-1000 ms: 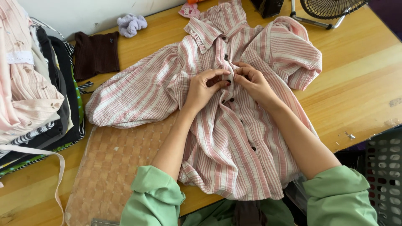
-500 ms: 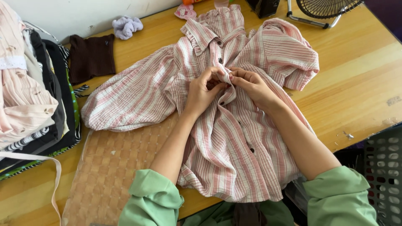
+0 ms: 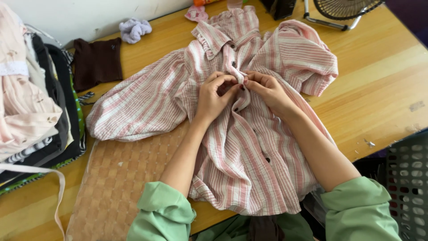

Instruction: Folding shirts using a folding board.

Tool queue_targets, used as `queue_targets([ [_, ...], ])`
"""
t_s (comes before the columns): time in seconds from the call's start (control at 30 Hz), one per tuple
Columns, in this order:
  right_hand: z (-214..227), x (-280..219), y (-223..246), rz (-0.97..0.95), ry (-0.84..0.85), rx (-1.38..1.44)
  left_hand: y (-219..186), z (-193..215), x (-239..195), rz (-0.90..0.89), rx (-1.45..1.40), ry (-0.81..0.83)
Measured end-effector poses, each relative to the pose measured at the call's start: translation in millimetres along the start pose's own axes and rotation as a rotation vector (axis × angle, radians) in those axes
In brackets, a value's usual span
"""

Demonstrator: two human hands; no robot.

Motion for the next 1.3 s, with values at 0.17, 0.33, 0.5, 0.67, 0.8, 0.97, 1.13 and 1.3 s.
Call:
queue_targets([
  [0.17, 0.2, -0.3, -3.9, -0.001, -0.009, -0.001, 16.5, -5.2, 1.6, 0.006, -0.122, -0.006],
  [0.33, 1.0, 1.6, -8.7, 0.022, 0.006, -0.043, 17.3, -6.0, -0.6, 0.177, -0.239, 0.001],
  [0.5, 0.0, 1.7, -7.5, 0.030, -0.020, -0.090, 30.0, -11.2, 0.5, 0.384, -0.440, 0.098],
  [0.67, -0.4, 1.5, -1.9, 0.065, -0.018, -0.127, 31.8, -16.8, 0.5, 0.436, -0.429, 0.144],
  [0.8, 1.3, 2.9, -12.8, 0.109, 0.011, -0.114, 24.8, -17.8, -1.7, 0.432, -0.434, 0.155],
  [0.97, -0.5, 1.4, -14.2, 0.164, -0.050, -0.258, 5.4, -14.4, -8.2, 0.213, -0.128, -0.045],
  [1.13, -4.3, 3.0, -12.7, 0.131, -0.055, -0.194, -19.3, -6.2, -19.0, 0.133, 0.010, -0.182],
  [1.3, -5.2, 1.0, 1.5, 0.036, -0.071, -0.324, -26.6, -10.3, -21.5, 0.000, 0.180, -0.211],
])
Point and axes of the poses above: each hand's wrist, its own x-axis towards the middle knuckle, its own z-axis out of the back of the hand, y = z × x, the point moved 5 cm from there along x, towards the middle knuckle, and after that the axes turned 13 degrees about z, right-handed, at the moved point
